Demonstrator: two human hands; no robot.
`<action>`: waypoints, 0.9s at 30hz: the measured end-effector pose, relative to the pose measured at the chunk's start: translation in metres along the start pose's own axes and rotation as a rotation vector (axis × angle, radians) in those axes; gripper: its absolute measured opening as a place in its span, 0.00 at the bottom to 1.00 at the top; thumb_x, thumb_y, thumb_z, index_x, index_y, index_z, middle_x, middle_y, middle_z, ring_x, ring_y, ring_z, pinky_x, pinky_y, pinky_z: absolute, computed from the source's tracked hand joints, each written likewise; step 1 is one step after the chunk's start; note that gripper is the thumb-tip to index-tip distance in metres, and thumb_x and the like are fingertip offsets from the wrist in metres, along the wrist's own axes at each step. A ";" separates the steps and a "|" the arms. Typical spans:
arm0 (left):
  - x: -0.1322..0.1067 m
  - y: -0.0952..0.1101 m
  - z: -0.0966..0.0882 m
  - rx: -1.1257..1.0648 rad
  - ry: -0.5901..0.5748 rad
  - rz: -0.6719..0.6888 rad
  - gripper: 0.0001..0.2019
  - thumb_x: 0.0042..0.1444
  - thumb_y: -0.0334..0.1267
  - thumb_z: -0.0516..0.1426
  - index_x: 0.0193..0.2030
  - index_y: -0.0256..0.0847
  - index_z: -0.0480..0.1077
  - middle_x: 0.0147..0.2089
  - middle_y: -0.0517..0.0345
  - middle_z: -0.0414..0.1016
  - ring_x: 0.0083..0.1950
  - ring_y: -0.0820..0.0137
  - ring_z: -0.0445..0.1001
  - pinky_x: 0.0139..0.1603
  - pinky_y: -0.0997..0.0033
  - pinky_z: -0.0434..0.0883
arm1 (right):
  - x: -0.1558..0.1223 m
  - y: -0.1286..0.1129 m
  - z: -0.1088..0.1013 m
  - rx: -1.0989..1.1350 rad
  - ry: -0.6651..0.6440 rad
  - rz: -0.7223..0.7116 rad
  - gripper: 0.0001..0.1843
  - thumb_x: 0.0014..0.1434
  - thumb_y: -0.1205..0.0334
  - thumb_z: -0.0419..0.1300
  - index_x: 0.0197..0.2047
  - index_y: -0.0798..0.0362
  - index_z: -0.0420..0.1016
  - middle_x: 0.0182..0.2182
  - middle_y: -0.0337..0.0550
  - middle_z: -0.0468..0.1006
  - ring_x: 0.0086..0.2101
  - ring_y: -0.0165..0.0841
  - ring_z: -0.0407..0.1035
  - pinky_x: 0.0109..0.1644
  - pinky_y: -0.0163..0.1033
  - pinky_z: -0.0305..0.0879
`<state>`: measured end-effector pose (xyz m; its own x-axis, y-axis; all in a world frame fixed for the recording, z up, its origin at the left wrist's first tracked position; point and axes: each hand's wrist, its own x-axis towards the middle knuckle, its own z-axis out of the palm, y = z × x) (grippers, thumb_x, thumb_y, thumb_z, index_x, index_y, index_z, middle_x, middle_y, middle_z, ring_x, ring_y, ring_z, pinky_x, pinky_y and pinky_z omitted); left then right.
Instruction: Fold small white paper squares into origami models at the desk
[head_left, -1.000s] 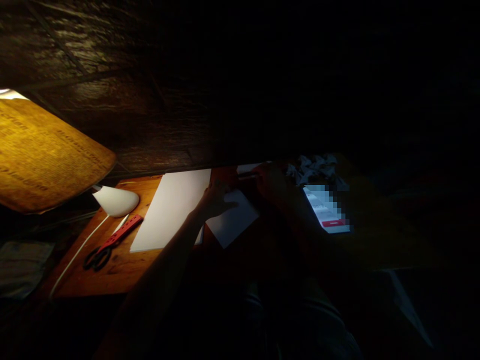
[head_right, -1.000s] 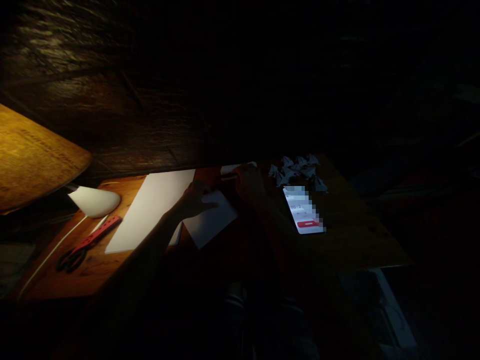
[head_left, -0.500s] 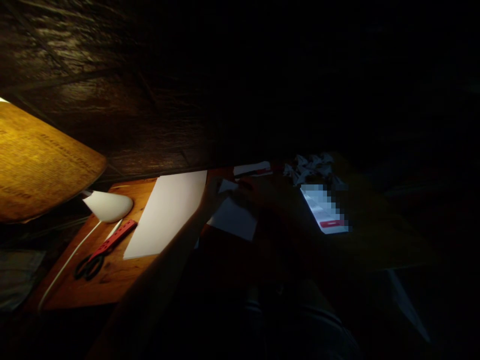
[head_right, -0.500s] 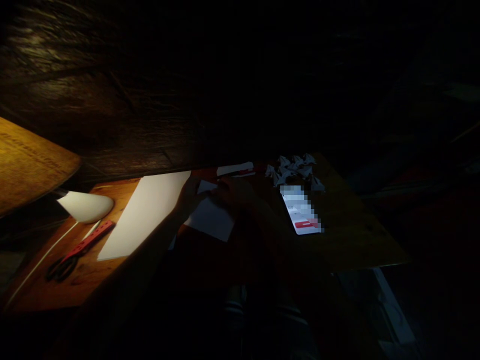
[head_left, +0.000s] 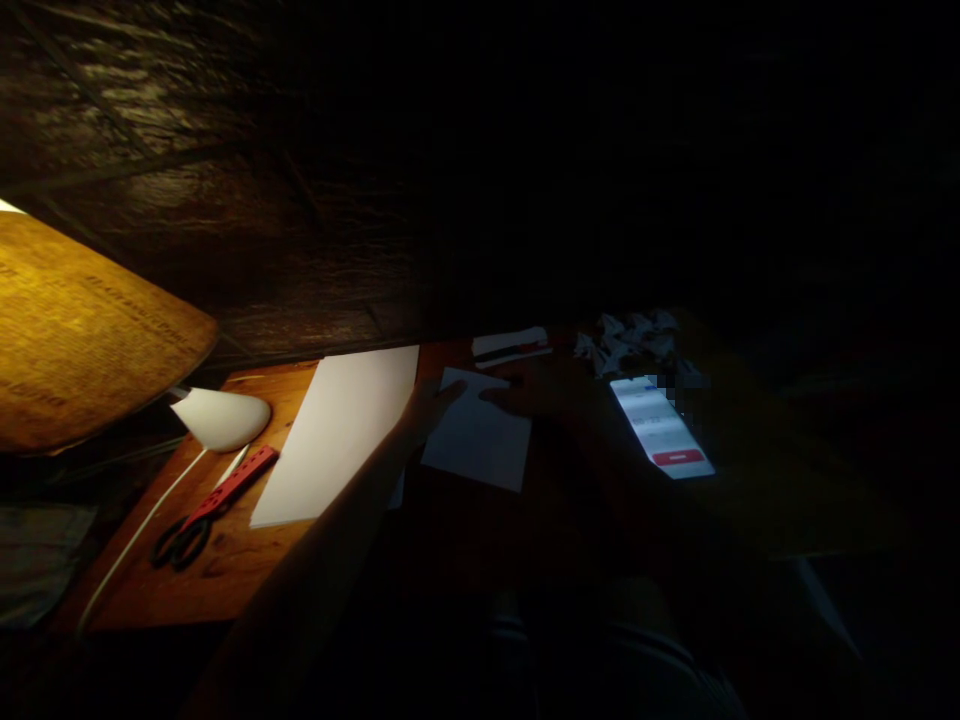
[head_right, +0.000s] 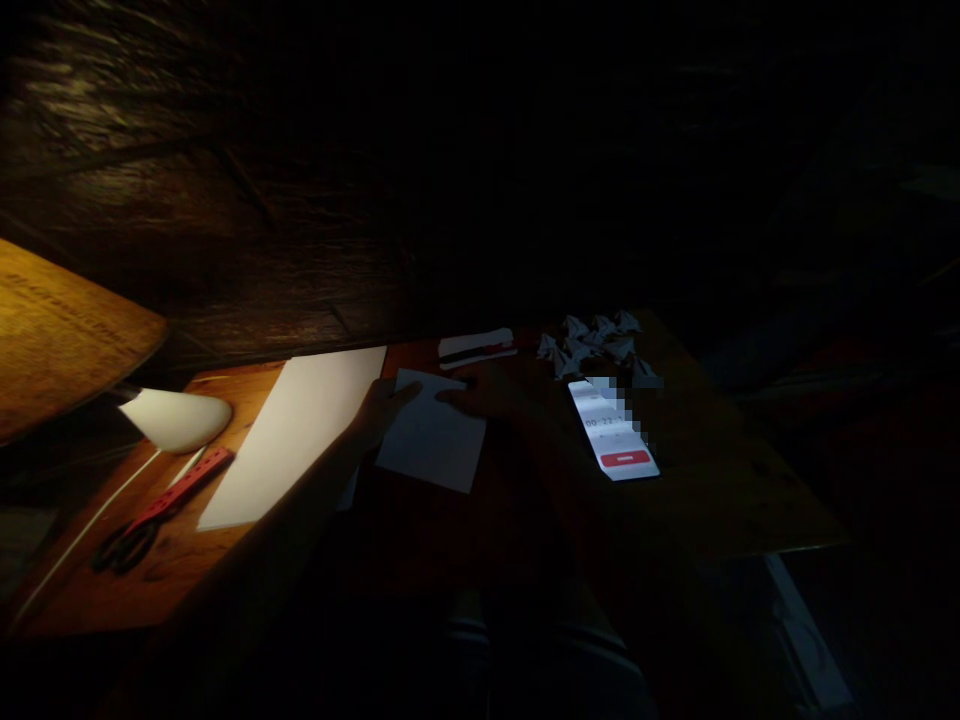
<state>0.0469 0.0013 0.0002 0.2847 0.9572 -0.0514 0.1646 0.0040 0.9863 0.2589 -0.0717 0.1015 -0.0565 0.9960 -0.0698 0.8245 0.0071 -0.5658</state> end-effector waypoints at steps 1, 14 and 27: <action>0.001 -0.002 0.000 -0.041 0.011 -0.014 0.22 0.45 0.60 0.70 0.29 0.42 0.76 0.27 0.53 0.78 0.28 0.61 0.77 0.28 0.63 0.71 | 0.000 0.000 0.001 0.016 0.004 0.003 0.11 0.62 0.51 0.72 0.47 0.42 0.90 0.41 0.43 0.89 0.42 0.43 0.82 0.44 0.43 0.76; 0.007 -0.003 -0.019 -0.438 -0.048 -0.135 0.21 0.44 0.49 0.76 0.36 0.35 0.79 0.30 0.52 0.82 0.36 0.59 0.83 0.44 0.60 0.78 | 0.015 0.026 0.020 0.078 0.134 0.019 0.16 0.64 0.47 0.71 0.49 0.48 0.90 0.42 0.50 0.89 0.42 0.47 0.82 0.44 0.45 0.77; 0.008 -0.001 -0.023 -0.544 -0.103 -0.189 0.18 0.54 0.48 0.72 0.36 0.33 0.79 0.34 0.46 0.85 0.46 0.50 0.86 0.53 0.54 0.79 | 0.024 0.043 0.033 0.333 0.219 0.100 0.16 0.65 0.45 0.68 0.40 0.48 0.88 0.41 0.47 0.88 0.44 0.43 0.81 0.47 0.42 0.75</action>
<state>0.0268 0.0153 0.0023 0.3924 0.8925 -0.2226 -0.2796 0.3463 0.8955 0.2740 -0.0509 0.0485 0.1656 0.9860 0.0185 0.5902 -0.0841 -0.8029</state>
